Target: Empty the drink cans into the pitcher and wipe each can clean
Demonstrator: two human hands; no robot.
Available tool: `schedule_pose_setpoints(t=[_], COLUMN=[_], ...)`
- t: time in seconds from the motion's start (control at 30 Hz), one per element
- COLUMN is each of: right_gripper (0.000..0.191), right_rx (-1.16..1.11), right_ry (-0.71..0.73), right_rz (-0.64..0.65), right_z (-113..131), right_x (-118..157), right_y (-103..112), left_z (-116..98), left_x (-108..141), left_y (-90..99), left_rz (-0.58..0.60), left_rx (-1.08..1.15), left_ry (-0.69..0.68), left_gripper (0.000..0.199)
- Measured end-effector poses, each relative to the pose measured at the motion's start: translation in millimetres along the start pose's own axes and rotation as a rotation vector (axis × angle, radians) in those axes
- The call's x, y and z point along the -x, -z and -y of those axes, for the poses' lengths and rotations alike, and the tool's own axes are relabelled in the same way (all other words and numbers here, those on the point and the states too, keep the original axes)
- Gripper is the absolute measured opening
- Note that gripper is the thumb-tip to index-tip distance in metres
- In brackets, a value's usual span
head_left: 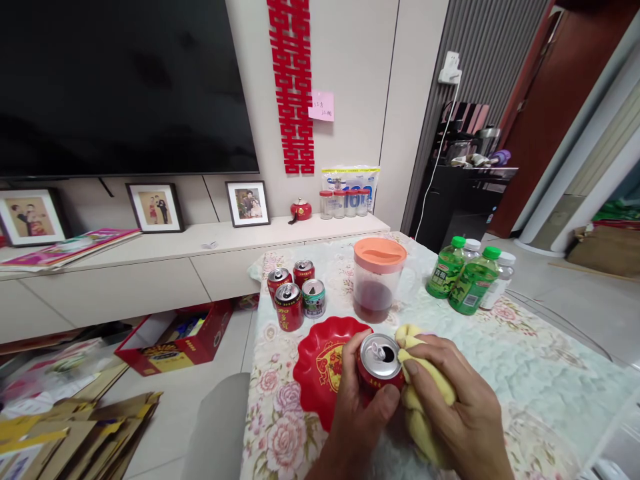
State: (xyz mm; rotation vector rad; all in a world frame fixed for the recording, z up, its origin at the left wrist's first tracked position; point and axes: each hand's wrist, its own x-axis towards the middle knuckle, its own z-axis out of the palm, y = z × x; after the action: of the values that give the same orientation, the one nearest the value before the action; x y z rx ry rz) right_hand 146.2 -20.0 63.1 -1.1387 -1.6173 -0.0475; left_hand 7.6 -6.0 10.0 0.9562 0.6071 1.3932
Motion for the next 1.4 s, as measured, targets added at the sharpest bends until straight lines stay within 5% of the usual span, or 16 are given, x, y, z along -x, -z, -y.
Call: schedule_pose_setpoints(t=[0.2, 0.47, 0.63, 0.77, 0.93, 1.13, 1.4], right_gripper=[0.008, 0.012, 0.011, 0.008, 0.010, 0.025, 0.024], right_rx=[0.014, 0.001, 0.020, 0.021, -0.079, -0.173, -0.165], right_ry=[-0.025, 0.168, 0.215, 0.125, -0.112, -0.409, -0.405], right_rz=[0.021, 0.050, 0.033, 0.026, 0.059, 0.170, 0.203], right_z=[-9.9, 11.9, 17.8, 10.5, -6.1, -18.5, -14.6], right_x=[1.2, -2.6, -6.4, -4.4, -0.4, 0.4, 3.3], right_y=[0.5, 0.4, 0.5, 1.1, -0.3, -8.0, -13.3], left_z=[-0.6, -6.8, -7.9, -5.1, -2.2, 7.8, 0.6], left_x=[1.3, -3.8, -4.7, -3.3, -1.8, 0.1, -2.8], left_y=[1.5, 1.3, 0.6, 0.0, -0.1, 11.1, 5.3], left_rz=[0.087, -0.064, -0.043, -0.042, 0.046, 0.065, -0.060], left_rx=[-0.002, -0.080, -0.053, -0.050, -0.022, -0.074, -0.083], left_ry=[-0.063, -0.026, -0.034, 0.018, -0.074, -0.114, -0.118], left_gripper=[0.074, 0.076, 0.074, 0.070, 0.070, 0.095, 0.083])
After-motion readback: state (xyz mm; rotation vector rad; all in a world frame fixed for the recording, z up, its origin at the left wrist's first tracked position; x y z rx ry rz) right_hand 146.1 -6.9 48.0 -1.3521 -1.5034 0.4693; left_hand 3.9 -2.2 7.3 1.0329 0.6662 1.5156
